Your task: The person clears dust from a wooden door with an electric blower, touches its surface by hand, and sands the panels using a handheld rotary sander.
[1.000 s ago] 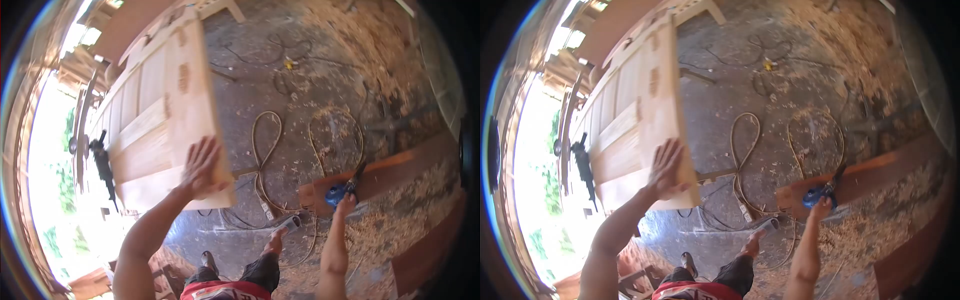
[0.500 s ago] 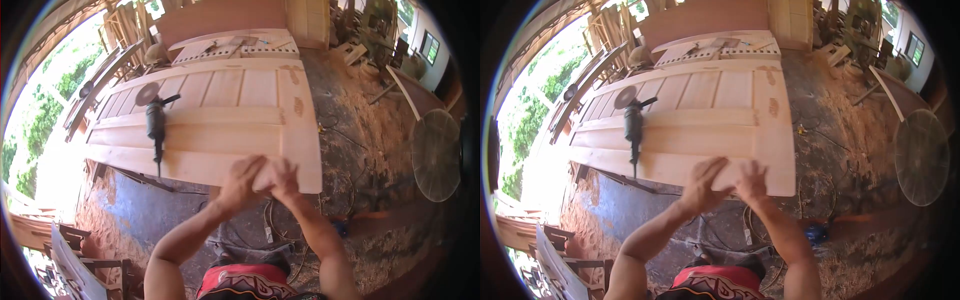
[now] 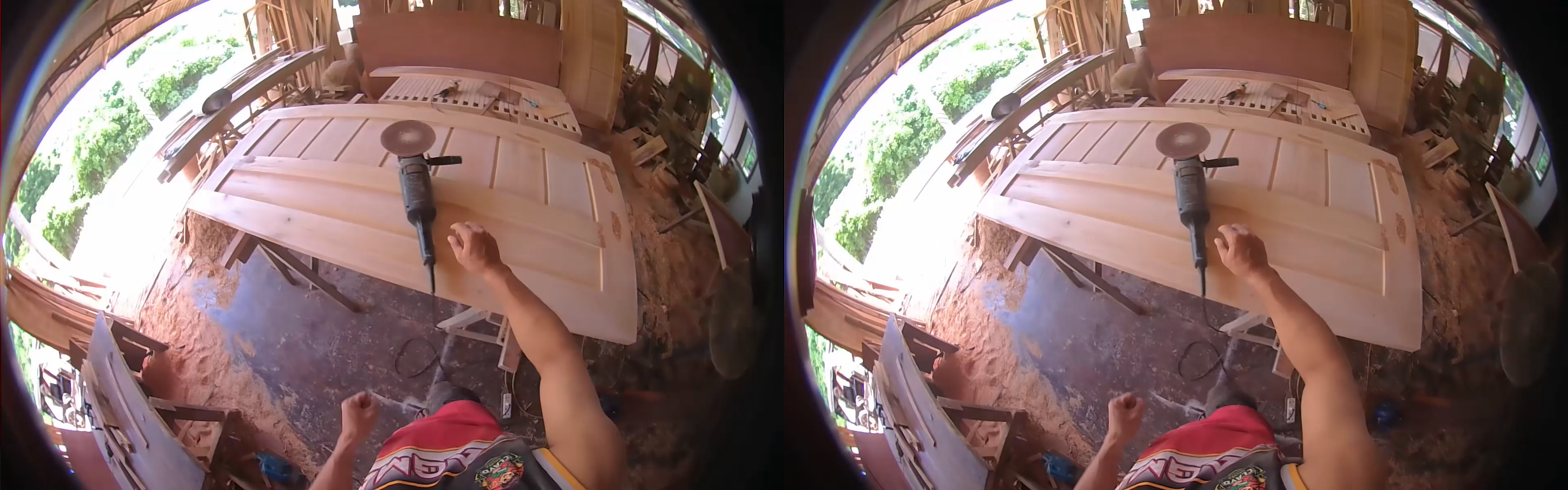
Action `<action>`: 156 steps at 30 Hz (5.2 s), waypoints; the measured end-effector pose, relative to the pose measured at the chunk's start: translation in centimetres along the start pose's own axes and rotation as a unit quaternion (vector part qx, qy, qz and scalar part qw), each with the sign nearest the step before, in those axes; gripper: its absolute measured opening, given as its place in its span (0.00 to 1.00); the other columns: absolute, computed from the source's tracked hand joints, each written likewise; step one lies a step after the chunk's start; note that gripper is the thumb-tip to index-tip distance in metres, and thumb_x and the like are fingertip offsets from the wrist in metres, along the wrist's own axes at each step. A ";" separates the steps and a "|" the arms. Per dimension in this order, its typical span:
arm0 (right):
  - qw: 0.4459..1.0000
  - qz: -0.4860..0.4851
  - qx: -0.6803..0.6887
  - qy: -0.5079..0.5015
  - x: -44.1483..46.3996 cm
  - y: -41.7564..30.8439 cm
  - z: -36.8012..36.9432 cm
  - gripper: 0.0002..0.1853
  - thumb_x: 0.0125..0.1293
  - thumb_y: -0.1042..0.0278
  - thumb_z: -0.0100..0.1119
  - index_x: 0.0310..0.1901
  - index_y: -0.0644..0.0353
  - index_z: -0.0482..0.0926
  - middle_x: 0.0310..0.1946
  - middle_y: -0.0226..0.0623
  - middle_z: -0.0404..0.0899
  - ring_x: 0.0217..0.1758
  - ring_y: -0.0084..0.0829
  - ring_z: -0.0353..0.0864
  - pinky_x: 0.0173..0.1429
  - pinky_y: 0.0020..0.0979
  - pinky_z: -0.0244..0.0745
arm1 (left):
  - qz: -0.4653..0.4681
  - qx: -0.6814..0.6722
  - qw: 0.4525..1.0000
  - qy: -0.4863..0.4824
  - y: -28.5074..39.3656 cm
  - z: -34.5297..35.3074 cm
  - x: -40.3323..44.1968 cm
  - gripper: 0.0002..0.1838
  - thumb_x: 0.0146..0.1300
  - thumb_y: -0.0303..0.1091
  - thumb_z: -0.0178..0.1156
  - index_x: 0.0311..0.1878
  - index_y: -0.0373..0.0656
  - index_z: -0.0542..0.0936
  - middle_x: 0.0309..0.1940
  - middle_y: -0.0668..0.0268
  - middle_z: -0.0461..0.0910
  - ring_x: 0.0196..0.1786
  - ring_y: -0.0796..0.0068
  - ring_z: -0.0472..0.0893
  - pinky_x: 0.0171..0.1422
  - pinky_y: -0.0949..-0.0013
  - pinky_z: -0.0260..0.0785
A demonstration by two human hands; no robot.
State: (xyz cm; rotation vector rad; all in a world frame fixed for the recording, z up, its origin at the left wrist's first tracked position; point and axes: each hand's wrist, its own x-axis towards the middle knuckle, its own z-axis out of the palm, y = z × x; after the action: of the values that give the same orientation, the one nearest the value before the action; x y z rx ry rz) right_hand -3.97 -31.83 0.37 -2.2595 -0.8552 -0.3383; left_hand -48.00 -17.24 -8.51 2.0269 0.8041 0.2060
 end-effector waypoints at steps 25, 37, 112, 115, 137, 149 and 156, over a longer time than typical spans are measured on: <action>0.437 0.472 0.765 -0.025 8.1 -4.7 18.6 0.32 0.65 0.66 0.61 0.70 0.58 0.64 0.37 0.41 0.79 0.35 0.34 0.85 0.33 0.34 0.83 | 0.494 -0.066 0.791 -0.354 34.0 9.4 59.4 0.24 0.65 0.39 0.68 0.60 0.37 0.76 0.58 0.50 0.78 0.62 0.47 0.78 0.67 0.50 0.71; 0.753 0.514 0.409 0.036 13.6 -12.9 24.1 0.32 0.55 0.80 0.67 0.60 0.60 0.64 0.33 0.33 0.71 0.19 0.29 0.79 0.26 0.32 0.80 | 0.331 -0.011 0.894 -0.301 35.6 14.5 71.3 0.19 0.62 0.40 0.69 0.49 0.38 0.78 0.40 0.52 0.84 0.48 0.47 0.85 0.53 0.51 0.77; 0.924 0.364 0.103 -0.057 22.5 -27.4 35.0 0.32 0.72 0.63 0.59 0.73 0.71 0.67 0.53 0.61 0.83 0.55 0.53 0.87 0.58 0.41 0.80 | 0.408 0.308 0.830 -0.225 8.0 -26.2 90.4 0.11 0.68 0.27 0.56 0.52 0.39 0.72 0.40 0.53 0.83 0.43 0.51 0.87 0.45 0.52 0.79; 0.949 0.280 0.133 -0.058 27.9 -29.2 39.0 0.32 0.71 0.65 0.63 0.72 0.71 0.68 0.55 0.62 0.83 0.59 0.57 0.85 0.61 0.43 0.79 | 0.346 0.348 0.852 -0.182 5.0 -31.6 94.0 0.10 0.69 0.29 0.57 0.51 0.40 0.72 0.41 0.52 0.83 0.44 0.48 0.86 0.47 0.46 0.77; 0.920 0.380 0.093 -0.018 17.9 -25.4 32.6 0.31 0.67 0.66 0.64 0.68 0.74 0.72 0.51 0.64 0.83 0.55 0.59 0.86 0.59 0.44 0.80 | 0.380 0.340 0.820 -0.259 10.4 -22.6 87.8 0.09 0.70 0.27 0.53 0.51 0.39 0.71 0.43 0.51 0.83 0.47 0.50 0.86 0.49 0.50 0.79; 0.954 0.215 0.193 -0.077 29.5 -30.1 42.2 0.34 0.67 0.69 0.67 0.74 0.62 0.69 0.41 0.54 0.82 0.44 0.54 0.84 0.51 0.44 0.79 | 0.363 0.356 0.856 -0.094 1.5 -35.5 96.6 0.15 0.66 0.33 0.64 0.54 0.42 0.75 0.44 0.55 0.81 0.50 0.49 0.81 0.54 0.46 0.70; 0.962 0.170 0.205 -0.060 31.2 -29.4 43.3 0.34 0.69 0.70 0.66 0.76 0.57 0.68 0.40 0.54 0.83 0.42 0.52 0.84 0.50 0.44 0.79 | 0.386 0.380 0.841 0.018 1.5 -36.1 96.7 0.20 0.67 0.38 0.66 0.58 0.41 0.73 0.54 0.57 0.77 0.57 0.51 0.78 0.59 0.49 0.68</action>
State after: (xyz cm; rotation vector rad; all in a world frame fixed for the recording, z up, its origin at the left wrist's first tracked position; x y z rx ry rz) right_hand -0.10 28.92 -2.02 -1.9975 -0.5203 0.1274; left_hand 11.67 66.78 -2.44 3.0431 -0.0089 0.4244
